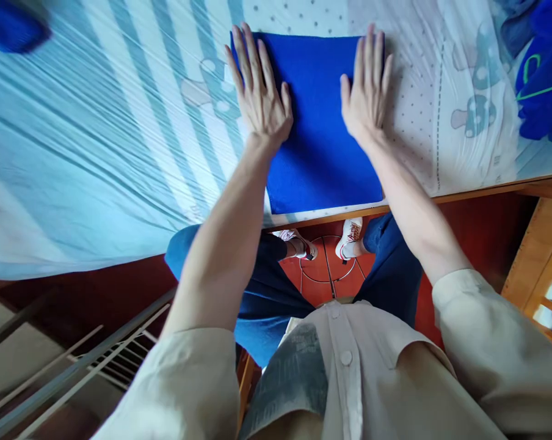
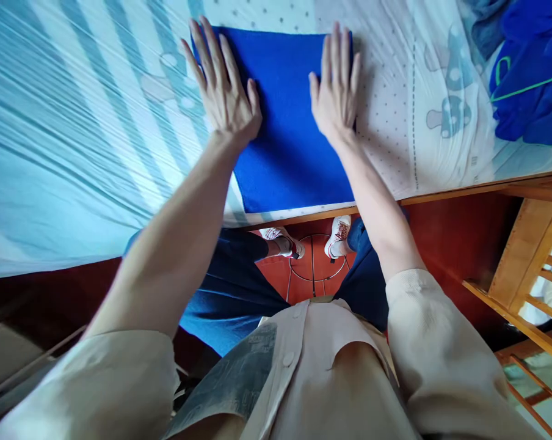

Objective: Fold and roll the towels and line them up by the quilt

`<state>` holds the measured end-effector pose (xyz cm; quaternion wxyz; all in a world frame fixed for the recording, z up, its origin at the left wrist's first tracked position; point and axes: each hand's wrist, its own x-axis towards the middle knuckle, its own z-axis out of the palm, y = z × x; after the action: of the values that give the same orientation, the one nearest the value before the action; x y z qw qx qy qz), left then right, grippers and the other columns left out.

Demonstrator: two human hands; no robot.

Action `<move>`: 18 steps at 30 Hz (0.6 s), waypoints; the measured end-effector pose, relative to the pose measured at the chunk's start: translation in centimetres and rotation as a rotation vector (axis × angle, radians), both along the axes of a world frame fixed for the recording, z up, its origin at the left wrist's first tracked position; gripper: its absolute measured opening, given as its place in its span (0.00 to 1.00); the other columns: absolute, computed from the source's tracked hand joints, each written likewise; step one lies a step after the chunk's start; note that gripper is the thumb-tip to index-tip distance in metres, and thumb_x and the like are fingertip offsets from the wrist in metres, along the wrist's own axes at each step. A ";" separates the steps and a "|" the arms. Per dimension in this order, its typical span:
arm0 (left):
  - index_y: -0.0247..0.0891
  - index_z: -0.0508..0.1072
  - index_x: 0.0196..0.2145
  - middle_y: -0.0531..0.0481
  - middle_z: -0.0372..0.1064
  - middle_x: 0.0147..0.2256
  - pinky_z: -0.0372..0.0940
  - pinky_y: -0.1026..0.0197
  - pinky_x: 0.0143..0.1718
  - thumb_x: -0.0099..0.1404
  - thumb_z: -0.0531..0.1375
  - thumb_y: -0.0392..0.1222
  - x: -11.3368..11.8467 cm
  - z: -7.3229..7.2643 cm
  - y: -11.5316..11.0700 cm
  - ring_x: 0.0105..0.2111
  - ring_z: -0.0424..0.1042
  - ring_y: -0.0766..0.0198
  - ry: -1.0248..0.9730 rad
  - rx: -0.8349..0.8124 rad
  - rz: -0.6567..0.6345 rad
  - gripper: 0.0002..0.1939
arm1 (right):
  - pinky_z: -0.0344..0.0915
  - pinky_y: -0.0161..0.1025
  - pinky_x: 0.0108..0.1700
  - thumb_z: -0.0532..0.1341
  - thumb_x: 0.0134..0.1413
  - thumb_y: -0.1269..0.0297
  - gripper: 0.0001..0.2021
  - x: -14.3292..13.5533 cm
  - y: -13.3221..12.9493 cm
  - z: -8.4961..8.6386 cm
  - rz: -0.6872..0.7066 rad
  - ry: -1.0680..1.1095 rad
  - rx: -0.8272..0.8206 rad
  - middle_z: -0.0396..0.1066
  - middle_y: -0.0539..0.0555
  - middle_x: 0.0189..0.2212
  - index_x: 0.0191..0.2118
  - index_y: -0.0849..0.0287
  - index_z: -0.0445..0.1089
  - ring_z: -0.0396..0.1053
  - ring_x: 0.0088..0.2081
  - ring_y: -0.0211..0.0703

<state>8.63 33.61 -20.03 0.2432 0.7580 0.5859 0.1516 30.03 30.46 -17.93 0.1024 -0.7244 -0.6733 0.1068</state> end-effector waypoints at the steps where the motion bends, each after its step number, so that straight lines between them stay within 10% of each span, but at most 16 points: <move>1: 0.30 0.47 0.76 0.52 0.33 0.78 0.13 0.52 0.76 0.76 0.47 0.52 0.6 0.1 -1.8 0.77 0.20 0.63 -0.031 0.005 0.012 0.38 | 0.26 0.63 0.77 0.42 0.79 0.57 0.32 -2.0 -1.7 0.1 0.060 0.001 0.017 0.43 0.68 0.77 0.75 0.79 0.46 0.33 0.79 0.59; 7: 0.26 0.52 0.74 0.37 0.44 0.76 0.28 0.44 0.77 0.77 0.44 0.52 0.2 0.5 -14.3 0.77 0.33 0.54 -0.090 -0.115 0.032 0.37 | 0.29 0.58 0.78 0.36 0.78 0.56 0.31 -7.4 -12.6 -1.3 0.146 0.172 -0.121 0.45 0.59 0.78 0.78 0.64 0.45 0.32 0.79 0.47; 18: 0.23 0.54 0.73 0.28 0.46 0.74 0.40 0.36 0.75 0.75 0.50 0.45 -6.5 2.4 -22.0 0.76 0.43 0.43 0.150 -0.169 0.068 0.35 | 0.42 0.60 0.77 0.52 0.73 0.62 0.31 6.9 -21.2 1.8 0.080 0.002 -0.271 0.45 0.63 0.77 0.77 0.63 0.50 0.41 0.78 0.53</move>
<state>2.08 11.59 -17.59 0.2566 0.7238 0.6383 0.0529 36.96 9.25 -16.16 -0.0001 -0.7041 -0.6810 0.2014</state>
